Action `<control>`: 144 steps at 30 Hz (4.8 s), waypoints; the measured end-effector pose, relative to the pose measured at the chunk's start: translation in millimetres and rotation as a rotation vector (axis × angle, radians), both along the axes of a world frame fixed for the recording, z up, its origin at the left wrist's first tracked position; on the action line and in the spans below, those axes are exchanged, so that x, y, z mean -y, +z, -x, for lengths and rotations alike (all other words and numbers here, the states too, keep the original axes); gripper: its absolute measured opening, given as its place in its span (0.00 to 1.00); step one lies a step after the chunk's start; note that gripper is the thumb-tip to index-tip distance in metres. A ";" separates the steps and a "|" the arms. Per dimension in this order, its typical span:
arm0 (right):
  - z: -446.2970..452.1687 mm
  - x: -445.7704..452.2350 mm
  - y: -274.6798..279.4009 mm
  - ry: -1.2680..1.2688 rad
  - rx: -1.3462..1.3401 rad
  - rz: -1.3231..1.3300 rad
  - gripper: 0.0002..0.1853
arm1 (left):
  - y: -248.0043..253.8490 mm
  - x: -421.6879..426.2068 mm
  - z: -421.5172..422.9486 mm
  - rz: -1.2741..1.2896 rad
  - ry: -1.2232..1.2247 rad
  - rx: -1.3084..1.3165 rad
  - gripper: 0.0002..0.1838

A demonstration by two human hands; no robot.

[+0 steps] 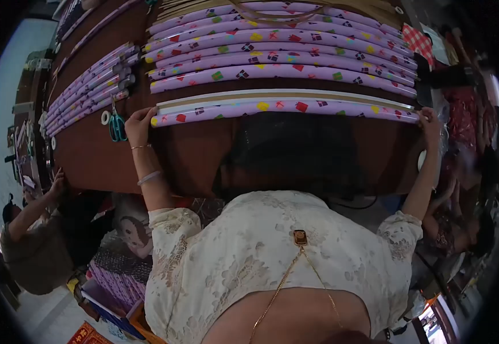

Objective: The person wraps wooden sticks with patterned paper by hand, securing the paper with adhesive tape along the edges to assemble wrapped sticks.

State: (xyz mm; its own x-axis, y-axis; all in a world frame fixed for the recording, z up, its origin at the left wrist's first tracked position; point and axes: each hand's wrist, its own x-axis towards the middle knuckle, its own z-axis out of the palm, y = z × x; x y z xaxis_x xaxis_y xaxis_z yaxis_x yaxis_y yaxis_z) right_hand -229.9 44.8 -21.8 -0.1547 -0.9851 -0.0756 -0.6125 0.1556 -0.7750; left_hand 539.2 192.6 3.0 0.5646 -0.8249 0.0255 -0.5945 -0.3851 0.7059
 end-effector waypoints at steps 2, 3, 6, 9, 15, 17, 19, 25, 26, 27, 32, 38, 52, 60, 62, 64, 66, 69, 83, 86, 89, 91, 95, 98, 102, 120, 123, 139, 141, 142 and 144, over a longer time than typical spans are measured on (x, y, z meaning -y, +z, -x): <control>-2.1 0.2 4.2 -0.011 0.005 -0.038 0.11 | -8.8 0.3 -8.0 0.014 0.006 -0.047 0.15; -2.0 0.9 4.3 -0.003 0.023 -0.082 0.11 | -6.6 0.7 -7.4 -0.021 0.016 -0.047 0.14; -9.7 -1.9 2.7 0.018 -0.008 0.057 0.10 | -15.2 0.0 -16.1 0.005 -0.015 -0.069 0.13; -2.1 2.1 -5.3 0.015 0.004 0.020 0.10 | -9.9 0.8 -13.6 -0.025 -0.030 -0.063 0.12; -16.6 -2.9 5.7 -0.019 0.086 0.020 0.10 | -10.2 0.9 -10.8 0.037 -0.002 -0.196 0.13; -20.2 -3.0 8.7 -0.023 0.033 -0.020 0.10 | -11.1 1.0 -11.2 0.039 -0.005 -0.194 0.13; -20.9 -4.0 9.1 -0.037 0.032 -0.024 0.10 | -10.8 1.2 -14.1 -0.010 -0.004 -0.167 0.14; -20.2 -2.7 5.6 -0.039 -0.038 0.005 0.10 | -6.6 2.8 -14.5 -0.077 0.015 -0.142 0.14; -22.4 -2.9 7.0 -0.043 -0.088 0.021 0.10 | -6.4 3.0 -14.7 -0.078 0.016 -0.143 0.14; -23.7 -2.3 8.3 -0.042 -0.088 0.019 0.10 | -6.1 3.1 -15.5 -0.073 0.000 -0.171 0.14; -29.1 -0.8 15.5 -0.049 -0.096 -0.057 0.09 | -12.4 4.0 -20.2 -0.018 -0.010 -0.232 0.12; -26.6 0.8 16.4 -0.007 -0.185 -0.032 0.09 | -7.4 5.6 -20.1 -0.082 -0.022 -0.203 0.12; 37.1 24.7 -15.3 0.290 -0.330 0.021 0.11 | -13.7 7.8 -21.2 -0.042 0.070 -0.014 0.26; 11.8 0.7 19.3 -0.142 -0.113 -0.062 0.20 | -11.1 6.3 -16.5 -0.040 0.083 -0.063 0.25; 12.7 -5.9 16.1 -0.031 -0.298 0.177 0.20 | -20.8 8.0 -28.0 -0.047 0.029 -0.089 0.24; -41.0 -33.4 40.7 0.034 -0.554 0.389 0.16 | -32.8 10.0 -37.2 -0.011 0.010 -0.044 0.23; -61.8 -42.5 33.3 0.095 -0.649 0.613 0.13 | -24.8 -3.0 -22.1 0.160 0.098 -0.096 0.19; -106.4 -38.5 4.7 -0.010 -0.629 0.665 0.14 | -22.5 -31.3 3.9 0.426 0.358 0.012 0.12; -182.2 -11.8 -45.5 0.197 -0.586 0.762 0.15 | -30.1 -120.9 90.9 0.422 0.081 0.425 0.07; -179.1 -21.4 -56.1 0.198 -0.613 0.761 0.15 | -36.7 -119.2 89.6 0.440 0.087 0.436 0.07; -167.9 -35.4 -62.6 0.228 -0.672 0.751 0.16 | -39.7 -118.5 91.0 0.426 0.094 0.475 0.06; -166.0 -37.7 -59.8 0.276 -0.714 0.760 0.16 | -40.2 -117.9 93.1 0.462 0.129 0.482 0.05; -175.0 -39.7 -53.9 0.351 -0.783 0.787 0.16 | -43.7 -118.4 86.4 0.479 0.109 0.517 0.05; -174.3 -39.0 -45.0 0.363 -0.851 0.800 0.16 | -39.2 -113.5 87.8 0.511 0.063 0.480 0.06; -135.0 -49.8 -21.5 0.343 -1.001 0.782 0.16 | -10.6 -86.9 102.1 0.599 0.013 0.405 0.07; -148.9 -83.0 2.9 0.307 -0.641 0.741 0.14 | 2.5 9.4 116.2 0.201 -0.777 0.577 0.17; -152.0 -81.8 4.3 0.349 -0.595 0.764 0.13 | 0.0 14.8 110.0 0.140 -0.824 0.564 0.18; -153.0 -44.3 43.7 0.557 -0.644 0.312 0.21 | 9.2 20.4 116.1 -0.078 -0.771 0.531 0.21; -153.2 -31.8 36.0 0.557 -0.596 0.404 0.22 | 10.7 18.4 123.6 -0.054 -0.695 0.585 0.21; -152.5 -30.6 35.9 0.559 -0.552 0.490 0.23 | 13.5 15.0 129.2 -0.015 -0.660 0.623 0.20; -160.0 -37.4 39.5 0.551 -0.583 0.471 0.23 | 15.2 7.9 133.9 -0.016 -0.617 0.701 0.18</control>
